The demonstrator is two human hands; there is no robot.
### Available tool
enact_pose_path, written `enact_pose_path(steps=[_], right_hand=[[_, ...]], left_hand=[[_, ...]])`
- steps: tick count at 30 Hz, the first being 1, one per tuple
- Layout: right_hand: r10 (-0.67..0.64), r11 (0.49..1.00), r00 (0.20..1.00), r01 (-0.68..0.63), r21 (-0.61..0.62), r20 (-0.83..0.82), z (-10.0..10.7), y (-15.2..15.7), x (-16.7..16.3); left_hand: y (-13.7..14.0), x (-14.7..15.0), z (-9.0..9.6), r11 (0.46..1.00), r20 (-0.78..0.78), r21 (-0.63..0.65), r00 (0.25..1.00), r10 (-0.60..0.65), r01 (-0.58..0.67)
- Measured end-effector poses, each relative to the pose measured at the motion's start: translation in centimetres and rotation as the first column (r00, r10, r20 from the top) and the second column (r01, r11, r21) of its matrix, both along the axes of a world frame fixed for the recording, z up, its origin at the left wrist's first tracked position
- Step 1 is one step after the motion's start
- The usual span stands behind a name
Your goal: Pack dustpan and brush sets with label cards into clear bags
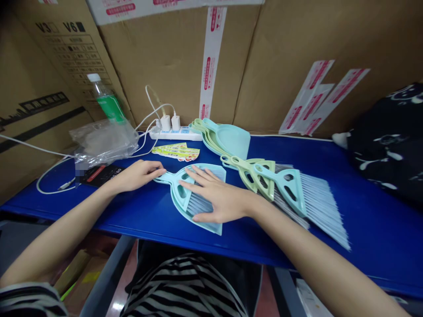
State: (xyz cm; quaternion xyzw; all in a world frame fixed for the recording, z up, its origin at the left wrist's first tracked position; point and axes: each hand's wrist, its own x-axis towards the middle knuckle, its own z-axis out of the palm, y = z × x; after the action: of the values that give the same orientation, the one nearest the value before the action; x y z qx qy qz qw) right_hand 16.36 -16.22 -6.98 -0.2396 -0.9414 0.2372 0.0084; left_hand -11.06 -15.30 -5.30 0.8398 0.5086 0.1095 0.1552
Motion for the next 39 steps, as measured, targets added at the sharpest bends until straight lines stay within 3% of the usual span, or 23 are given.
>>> enact_pose_path(steps=[14,26,33,39], right_hand=[[0.053,0.999,0.999,-0.053,0.0,0.004,-0.27,0.44,-0.08],[0.05,0.999,0.998,-0.049,-0.021,0.035,0.02,0.37,-0.33],[0.047,0.998,0.996,-0.051,-0.041,-0.077,0.57,0.72,0.17],[-0.044,0.997,0.994,0.05,0.061,-0.095,0.0,0.97,0.09]], left_hand=[[0.52,-0.22,-0.21,0.982,0.14,-0.187,0.99,0.036,-0.01],[0.31,-0.06,0.02,0.993,0.056,-0.119,0.998,0.028,-0.021],[0.14,-0.33,0.13,0.994,0.051,-0.107,0.998,-0.03,0.036],[-0.3,-0.31,0.63,0.998,-0.029,-0.047,0.998,-0.054,0.053]])
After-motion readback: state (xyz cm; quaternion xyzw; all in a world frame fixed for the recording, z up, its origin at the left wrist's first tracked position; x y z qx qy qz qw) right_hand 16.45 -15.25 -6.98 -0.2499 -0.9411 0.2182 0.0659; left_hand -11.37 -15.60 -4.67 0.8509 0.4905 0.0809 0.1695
